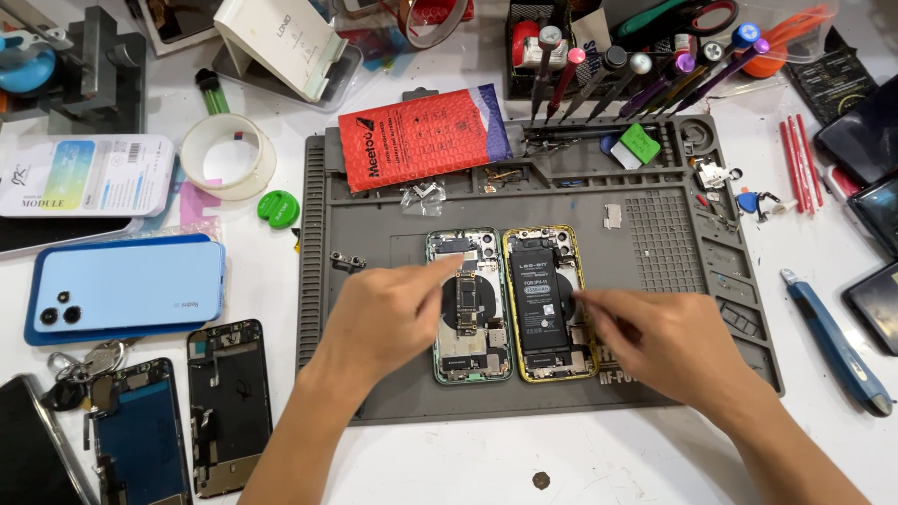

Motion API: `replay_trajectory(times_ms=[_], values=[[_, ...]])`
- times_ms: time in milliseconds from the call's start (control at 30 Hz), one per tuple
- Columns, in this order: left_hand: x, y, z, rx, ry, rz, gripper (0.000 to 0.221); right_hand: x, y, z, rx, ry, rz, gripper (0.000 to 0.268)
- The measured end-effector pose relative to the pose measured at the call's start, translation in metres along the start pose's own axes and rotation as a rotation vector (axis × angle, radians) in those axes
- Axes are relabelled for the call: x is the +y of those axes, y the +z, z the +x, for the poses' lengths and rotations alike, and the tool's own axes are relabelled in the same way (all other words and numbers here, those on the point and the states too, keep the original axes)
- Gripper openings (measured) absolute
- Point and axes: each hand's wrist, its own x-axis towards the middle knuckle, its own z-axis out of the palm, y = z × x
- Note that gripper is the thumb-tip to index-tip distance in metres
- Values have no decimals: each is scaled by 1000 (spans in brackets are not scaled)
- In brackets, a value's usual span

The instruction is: Disassembling a mobile phone to remove internal components like the motherboard and battery using specialized tools.

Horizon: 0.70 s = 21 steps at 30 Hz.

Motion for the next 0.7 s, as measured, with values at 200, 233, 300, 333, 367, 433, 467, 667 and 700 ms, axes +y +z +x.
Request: replay_trajectory(times_ms=[200, 233, 300, 333, 367, 433, 467, 667, 700], values=[[9, -2, 6, 188, 141, 265, 36, -12, -8, 10, 166, 215, -29, 18], [22, -3, 6, 195, 140, 267, 36, -16, -7, 9, 168, 209, -33, 18], [47, -7, 13, 267, 33, 158, 28, -19, -7, 17, -172, 569, -18, 38], [52, -9, 13, 279, 38, 163, 28, -24, -6, 18, -163, 562, -23, 38], [57, -10, 14, 264, -120, 176, 30, -28, -5, 20, -167, 585, -72, 43], [56, -2, 10, 241, -274, 177, 33, -33, 0, 15, -174, 619, -124, 49], [49, 5, 7, 178, -371, 231, 30, -34, 3, 13, -128, 586, -108, 47], [39, 19, 4, 53, -492, 242, 30, -42, 0, 21, -114, 689, 41, 46], [40, 24, 2, 77, -474, 257, 32, -43, -5, 24, -171, 787, 104, 45]])
